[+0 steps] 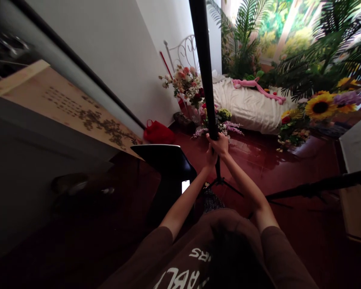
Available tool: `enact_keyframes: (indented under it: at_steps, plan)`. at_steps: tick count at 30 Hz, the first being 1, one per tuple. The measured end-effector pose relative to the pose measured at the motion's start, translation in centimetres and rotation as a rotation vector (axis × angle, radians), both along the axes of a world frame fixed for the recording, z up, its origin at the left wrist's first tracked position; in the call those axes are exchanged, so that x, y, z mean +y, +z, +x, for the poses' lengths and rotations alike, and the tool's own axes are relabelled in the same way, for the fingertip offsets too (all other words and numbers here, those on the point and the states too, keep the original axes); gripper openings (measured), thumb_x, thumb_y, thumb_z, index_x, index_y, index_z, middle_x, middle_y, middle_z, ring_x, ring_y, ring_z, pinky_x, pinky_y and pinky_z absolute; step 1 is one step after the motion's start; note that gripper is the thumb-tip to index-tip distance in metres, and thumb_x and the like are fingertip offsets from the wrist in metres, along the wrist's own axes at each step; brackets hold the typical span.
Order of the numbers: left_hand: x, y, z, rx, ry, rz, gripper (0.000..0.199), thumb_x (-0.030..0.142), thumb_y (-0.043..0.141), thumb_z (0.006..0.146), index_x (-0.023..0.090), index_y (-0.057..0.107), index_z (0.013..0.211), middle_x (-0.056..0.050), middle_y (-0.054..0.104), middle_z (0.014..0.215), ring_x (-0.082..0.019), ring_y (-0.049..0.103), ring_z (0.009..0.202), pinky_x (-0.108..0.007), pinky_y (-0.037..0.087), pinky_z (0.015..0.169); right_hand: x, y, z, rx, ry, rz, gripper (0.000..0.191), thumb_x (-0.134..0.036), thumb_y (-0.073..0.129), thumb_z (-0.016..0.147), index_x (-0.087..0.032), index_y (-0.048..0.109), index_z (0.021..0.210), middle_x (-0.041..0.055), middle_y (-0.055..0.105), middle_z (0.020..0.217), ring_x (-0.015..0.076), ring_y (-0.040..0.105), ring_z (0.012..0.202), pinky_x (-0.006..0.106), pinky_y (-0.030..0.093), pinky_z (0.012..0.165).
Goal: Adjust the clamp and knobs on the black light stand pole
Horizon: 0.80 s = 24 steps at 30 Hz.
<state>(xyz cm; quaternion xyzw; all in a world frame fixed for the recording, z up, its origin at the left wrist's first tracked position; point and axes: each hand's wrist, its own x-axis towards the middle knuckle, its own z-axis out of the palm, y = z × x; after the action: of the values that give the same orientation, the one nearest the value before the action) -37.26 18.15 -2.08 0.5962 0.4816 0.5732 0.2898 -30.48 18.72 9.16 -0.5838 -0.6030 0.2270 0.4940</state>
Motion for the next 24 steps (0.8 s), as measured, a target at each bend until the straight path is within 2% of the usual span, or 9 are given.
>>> enact_keyframes:
  at_steps: [3,6,9,13,15,17,21,24]
  plan:
    - [-0.3,-0.3,-0.2,0.034,0.012,-0.05,0.049,0.059,0.044,0.089,0.021,0.059,0.116,-0.007,0.068,0.089,-0.017,0.065,0.078,-0.029,0.052,0.072,0.7,3.7,0.1,-0.001,0.025,0.09,0.039,-0.054,0.065,0.073,-0.015,0.065,0.068,0.0025,0.06,0.063,0.0181,0.059,0.066,0.027,0.044,0.062]
    - [-0.4,-0.6,-0.1,0.039,0.029,-0.062,0.05,0.061,0.043,0.088,0.021,0.059,0.114,-0.008,0.068,0.093,-0.017,0.065,0.081,-0.028,0.051,0.073,1.2,6.7,0.0,0.028,0.068,0.161,0.041,-0.054,0.063,0.076,-0.013,0.067,0.074,0.0012,0.059,0.065,0.0179,0.06,0.071,0.026,0.045,0.065]
    - [-0.3,-1.1,0.1,0.025,0.044,-0.053,0.05,0.062,0.042,0.089,0.021,0.06,0.111,-0.008,0.068,0.093,-0.017,0.066,0.082,-0.028,0.05,0.075,1.3,8.1,-0.1,0.047,0.096,0.191,0.044,-0.056,0.061,0.077,-0.012,0.067,0.076,-0.0003,0.058,0.064,0.017,0.061,0.073,0.026,0.046,0.066]
    - [-0.2,-1.4,0.3,0.028,0.093,-0.042,0.048,0.061,0.043,0.089,0.021,0.06,0.109,-0.009,0.068,0.095,-0.017,0.066,0.084,-0.028,0.049,0.075,0.8,8.4,0.3,0.052,0.171,0.181,0.044,-0.057,0.062,0.078,-0.013,0.067,0.082,0.0006,0.063,0.072,0.0184,0.063,0.08,0.027,0.049,0.071]
    - [-0.3,-1.3,0.4,0.032,0.101,-0.057,0.048,0.061,0.043,0.089,0.02,0.06,0.109,-0.007,0.068,0.092,-0.016,0.065,0.079,-0.027,0.048,0.072,0.4,7.8,1.0,0.058,0.239,0.182,0.042,-0.056,0.064,0.078,-0.015,0.067,0.09,0.0017,0.066,0.081,0.0194,0.064,0.086,0.028,0.05,0.075]
    - [-0.5,-1.1,0.4,0.031,0.103,-0.07,0.048,0.06,0.043,0.089,0.02,0.06,0.11,-0.006,0.067,0.087,-0.015,0.063,0.074,-0.026,0.047,0.069,-0.2,6.4,2.2,0.058,0.288,0.173,0.04,-0.054,0.066,0.077,-0.019,0.066,0.096,0.0023,0.068,0.088,0.0193,0.064,0.088,0.03,0.051,0.078]
    - [-0.7,-0.6,0.4,0.023,0.098,-0.066,0.047,0.059,0.044,0.089,0.02,0.059,0.112,-0.006,0.068,0.089,-0.016,0.064,0.076,-0.026,0.046,0.069,-2.2,1.2,5.1,0.029,0.307,0.022,0.033,-0.05,0.072,0.073,-0.023,0.065,0.091,0.0027,0.068,0.083,0.0174,0.063,0.077,0.029,0.05,0.072]
    - [-0.7,-0.5,0.4,0.033,0.099,-0.075,0.047,0.058,0.045,0.089,0.02,0.06,0.111,-0.006,0.068,0.089,-0.017,0.064,0.076,-0.026,0.047,0.069,-4.1,-2.9,6.8,0.018,0.201,-0.075,0.037,-0.051,0.077,0.067,-0.024,0.06,0.084,0.0005,0.063,0.073,0.0151,0.058,0.065,0.027,0.046,0.062]
